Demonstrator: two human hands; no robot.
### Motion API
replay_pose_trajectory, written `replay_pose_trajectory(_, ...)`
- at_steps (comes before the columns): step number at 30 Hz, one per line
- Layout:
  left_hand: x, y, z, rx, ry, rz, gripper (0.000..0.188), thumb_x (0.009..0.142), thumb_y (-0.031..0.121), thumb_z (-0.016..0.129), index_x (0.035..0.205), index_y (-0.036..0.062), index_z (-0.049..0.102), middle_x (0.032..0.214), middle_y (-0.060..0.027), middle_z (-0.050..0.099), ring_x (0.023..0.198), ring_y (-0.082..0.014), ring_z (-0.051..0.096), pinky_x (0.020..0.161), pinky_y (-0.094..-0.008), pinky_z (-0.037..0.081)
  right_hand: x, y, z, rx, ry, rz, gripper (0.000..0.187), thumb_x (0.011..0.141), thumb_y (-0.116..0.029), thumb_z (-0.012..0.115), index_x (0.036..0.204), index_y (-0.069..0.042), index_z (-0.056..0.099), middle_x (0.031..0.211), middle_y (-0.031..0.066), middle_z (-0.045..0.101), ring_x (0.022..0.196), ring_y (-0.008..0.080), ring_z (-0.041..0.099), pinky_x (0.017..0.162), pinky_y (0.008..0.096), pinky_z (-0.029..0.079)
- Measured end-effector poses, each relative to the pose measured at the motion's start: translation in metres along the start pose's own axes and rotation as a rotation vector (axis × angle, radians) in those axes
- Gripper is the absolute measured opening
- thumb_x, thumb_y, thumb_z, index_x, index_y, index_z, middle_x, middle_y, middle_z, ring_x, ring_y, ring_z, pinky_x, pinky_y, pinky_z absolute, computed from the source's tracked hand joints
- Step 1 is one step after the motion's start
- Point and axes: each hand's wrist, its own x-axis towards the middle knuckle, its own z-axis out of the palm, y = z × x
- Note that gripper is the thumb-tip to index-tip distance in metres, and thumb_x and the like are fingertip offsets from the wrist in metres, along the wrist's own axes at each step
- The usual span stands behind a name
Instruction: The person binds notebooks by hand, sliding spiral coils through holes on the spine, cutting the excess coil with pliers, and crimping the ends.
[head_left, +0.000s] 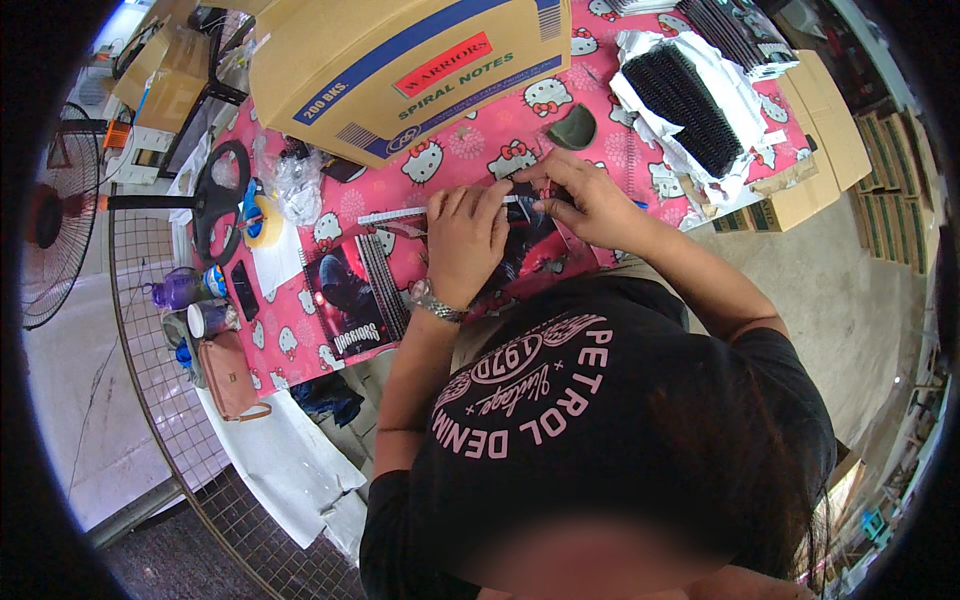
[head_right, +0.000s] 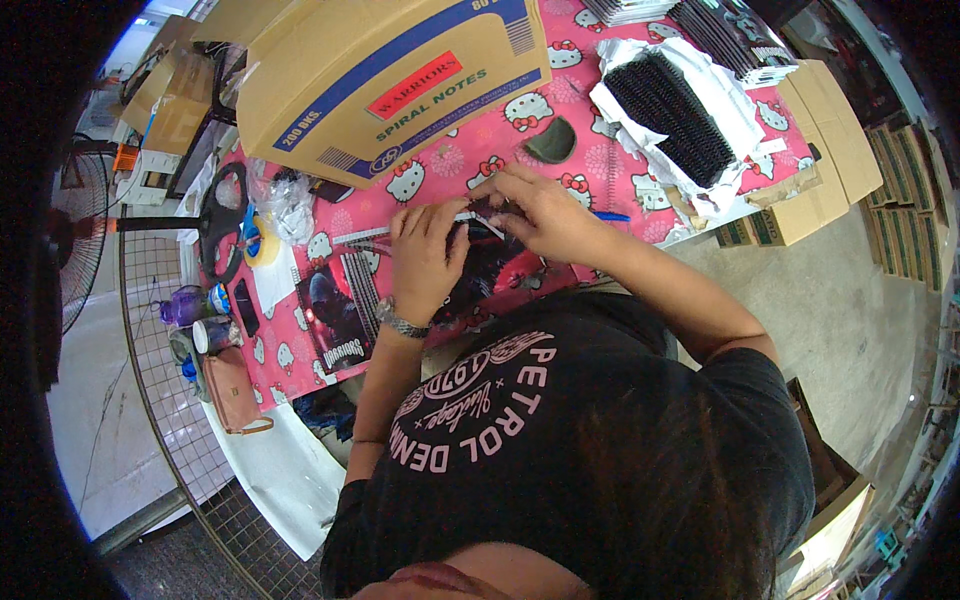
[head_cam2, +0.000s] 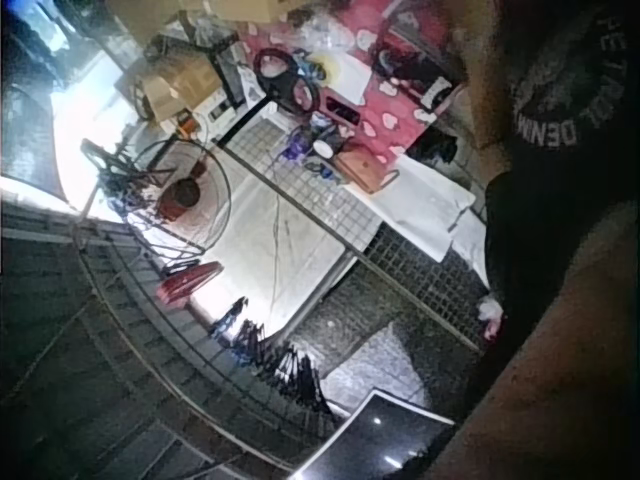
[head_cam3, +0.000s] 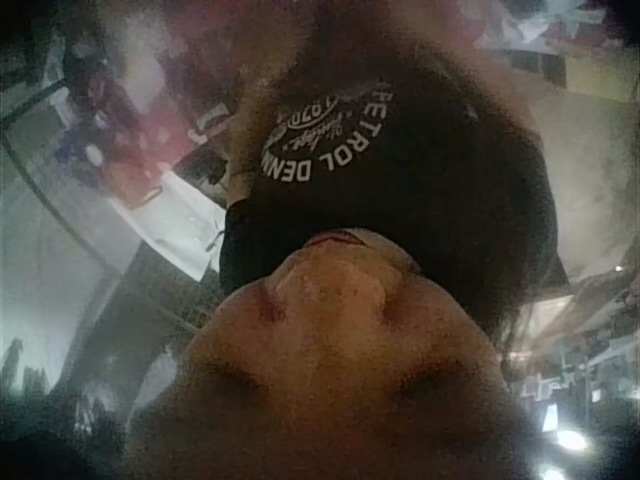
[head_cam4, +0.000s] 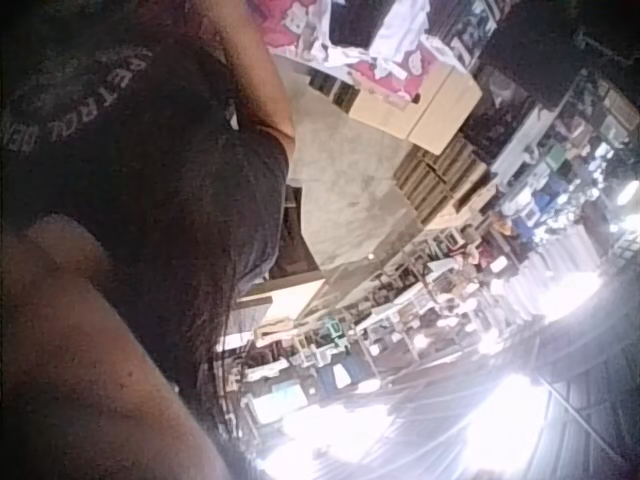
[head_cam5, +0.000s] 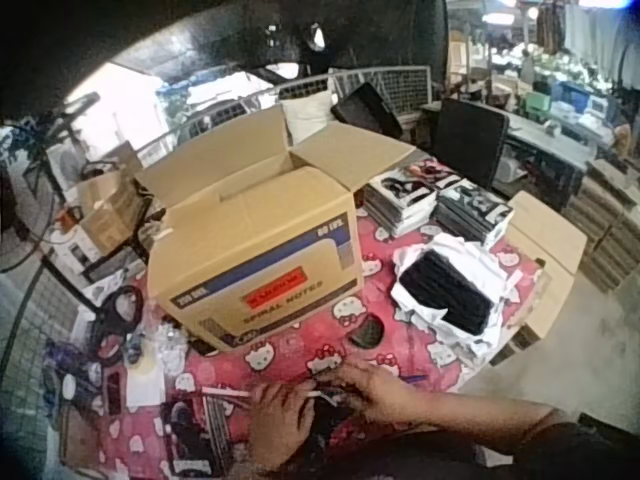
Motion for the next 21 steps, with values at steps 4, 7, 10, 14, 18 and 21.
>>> replay_pose_trajectory(4,0.0,0.004,0.0,0.019,-0.024,0.006,0.02,0.085,0.014,0.063,0.105,0.012,0.062,0.092,-0.0053,0.064,0.092,-0.0237,0.06,0.088,-0.0417,0.038,0.007,-0.018,-0.005,0.025,-0.097,0.219,0.031,0.089,-0.008,0.064,0.119,-0.004,0.057,0.093,0.0156,0.065,0.085,0.0332,0.067,0.071,0.0396,0.052)
replay_pose_trajectory(7,0.0,0.004,-0.001,0.023,-0.038,-0.003,0.019,0.084,0.014,0.063,0.104,0.0118,0.062,0.093,-0.005,0.064,0.092,-0.0236,0.059,0.089,-0.0409,0.038,0.005,-0.02,-0.004,-0.156,-0.061,0.049,0.029,0.088,-0.007,0.064,0.116,-0.005,0.056,0.092,0.0165,0.066,0.083,0.0358,0.067,0.069,0.0428,0.053)
replay_pose_trajectory(10,-0.001,0.004,-0.001,0.023,-0.023,0.003,0.018,0.084,0.014,0.063,0.102,0.0119,0.062,0.093,-0.0047,0.064,0.092,-0.0234,0.06,0.089,-0.0407,0.038,0.004,-0.02,-0.001,-0.233,-0.082,0.053,0.027,0.087,-0.009,0.064,0.113,-0.006,0.055,0.09,0.0162,0.066,0.081,0.0369,0.067,0.067,0.0449,0.053)
replay_pose_trajectory(14,-0.002,0.003,-0.002,-0.005,-0.058,0.009,0.018,0.083,0.014,0.063,0.101,0.0113,0.063,0.094,-0.005,0.064,0.094,-0.0233,0.06,0.091,-0.0407,0.038,0.007,-0.023,0.006,-0.252,-0.166,0.247,0.033,0.085,-0.014,0.067,0.113,-0.007,0.051,0.09,0.0156,0.062,0.084,0.0393,0.064,0.066,0.0481,0.052)
replay_pose_trajectory(18,-0.003,-0.001,0.002,-0.073,-0.027,-0.026,0.02,0.08,0.013,0.065,0.1,0.0081,0.062,0.092,-0.008,0.066,0.091,-0.0263,0.061,0.091,-0.0419,0.04,0.008,-0.034,0.001,-0.281,-0.115,0.093,0.027,0.083,-0.014,0.068,0.106,-0.006,0.057,0.092,0.0146,0.061,0.086,0.0377,0.064,0.067,0.0474,0.052)
replay_pose_trajectory(21,-0.001,-0.004,0.005,-0.109,-0.006,-0.043,0.02,0.079,0.011,0.067,0.098,0.0059,0.062,0.09,-0.0104,0.066,0.09,-0.0286,0.062,0.089,-0.0424,0.041,0.011,-0.018,0.009,-0.24,-0.062,0.04,0.022,0.082,-0.015,0.068,0.101,-0.005,0.061,0.092,0.0145,0.061,0.086,0.0373,0.064,0.069,0.0471,0.052)
